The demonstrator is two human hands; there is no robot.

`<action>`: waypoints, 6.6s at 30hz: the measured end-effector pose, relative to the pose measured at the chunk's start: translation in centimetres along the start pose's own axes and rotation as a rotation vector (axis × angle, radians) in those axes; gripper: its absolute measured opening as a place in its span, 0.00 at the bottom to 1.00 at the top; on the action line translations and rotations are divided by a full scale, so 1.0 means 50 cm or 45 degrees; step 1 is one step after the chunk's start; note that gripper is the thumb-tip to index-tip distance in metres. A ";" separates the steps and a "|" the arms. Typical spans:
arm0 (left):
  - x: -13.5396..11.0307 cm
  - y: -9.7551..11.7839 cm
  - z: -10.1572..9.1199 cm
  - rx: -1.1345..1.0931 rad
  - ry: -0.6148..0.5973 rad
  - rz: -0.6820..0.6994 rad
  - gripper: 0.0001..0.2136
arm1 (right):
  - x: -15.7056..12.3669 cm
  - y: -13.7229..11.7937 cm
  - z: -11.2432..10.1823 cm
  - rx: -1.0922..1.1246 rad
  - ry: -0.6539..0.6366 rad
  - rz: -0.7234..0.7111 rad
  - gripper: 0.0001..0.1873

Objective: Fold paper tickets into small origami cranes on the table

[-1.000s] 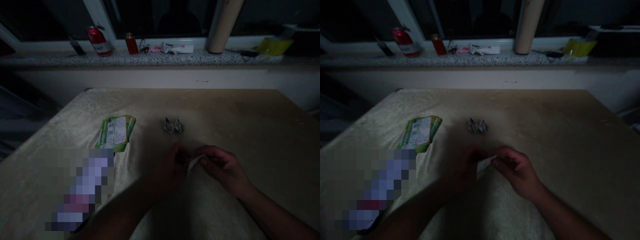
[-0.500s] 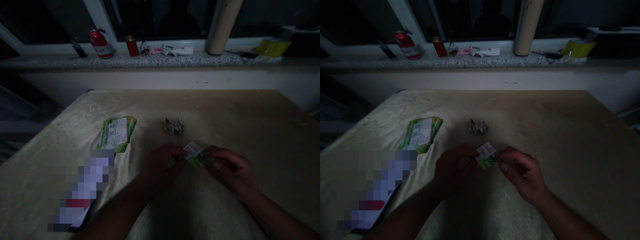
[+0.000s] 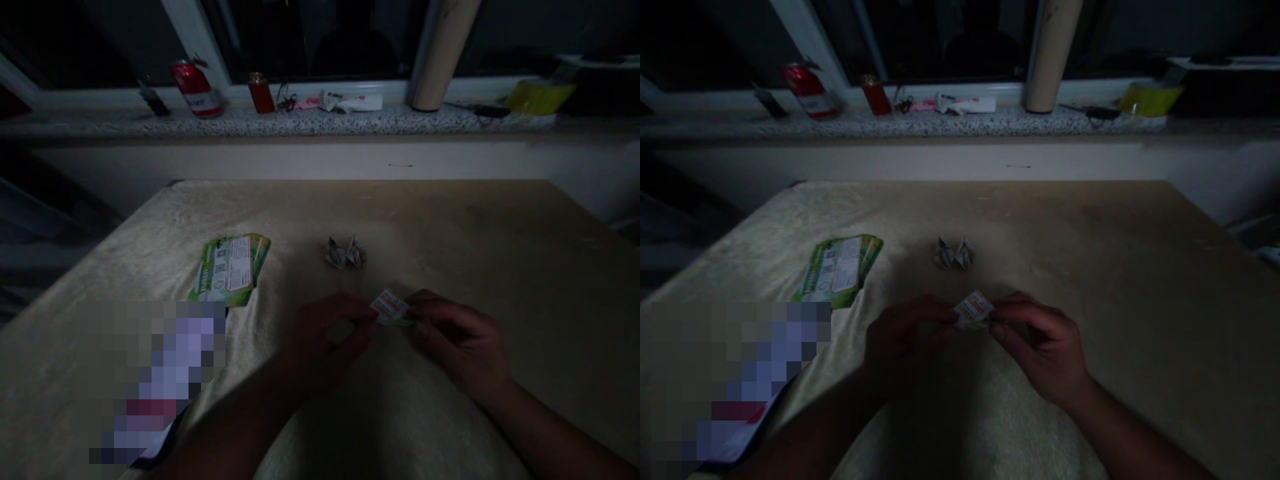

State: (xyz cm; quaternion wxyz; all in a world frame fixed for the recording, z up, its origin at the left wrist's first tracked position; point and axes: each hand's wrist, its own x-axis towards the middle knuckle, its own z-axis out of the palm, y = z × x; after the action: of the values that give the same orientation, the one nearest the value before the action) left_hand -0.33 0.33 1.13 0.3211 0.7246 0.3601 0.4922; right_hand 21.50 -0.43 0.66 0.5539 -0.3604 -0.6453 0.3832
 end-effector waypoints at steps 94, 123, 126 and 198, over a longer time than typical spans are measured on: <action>-0.016 -0.018 0.063 -0.431 0.021 -0.680 0.10 | -0.006 0.017 0.027 0.266 -0.161 0.682 0.12; -0.003 -0.023 0.040 -0.536 0.019 -0.778 0.08 | 0.005 0.012 0.004 0.219 -0.259 0.584 0.23; -0.004 -0.025 0.043 -0.517 -0.022 -0.736 0.08 | 0.002 0.011 0.007 0.068 -0.191 0.575 0.19; 0.013 -0.022 0.036 -0.563 0.035 -0.926 0.13 | 0.002 0.005 0.013 0.011 0.028 0.590 0.09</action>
State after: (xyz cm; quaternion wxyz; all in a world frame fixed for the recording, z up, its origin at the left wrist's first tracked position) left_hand 1.31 1.25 -0.01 0.6167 0.4574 0.4822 0.4218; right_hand 20.88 -0.30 0.39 0.4596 -0.5006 -0.5377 0.4990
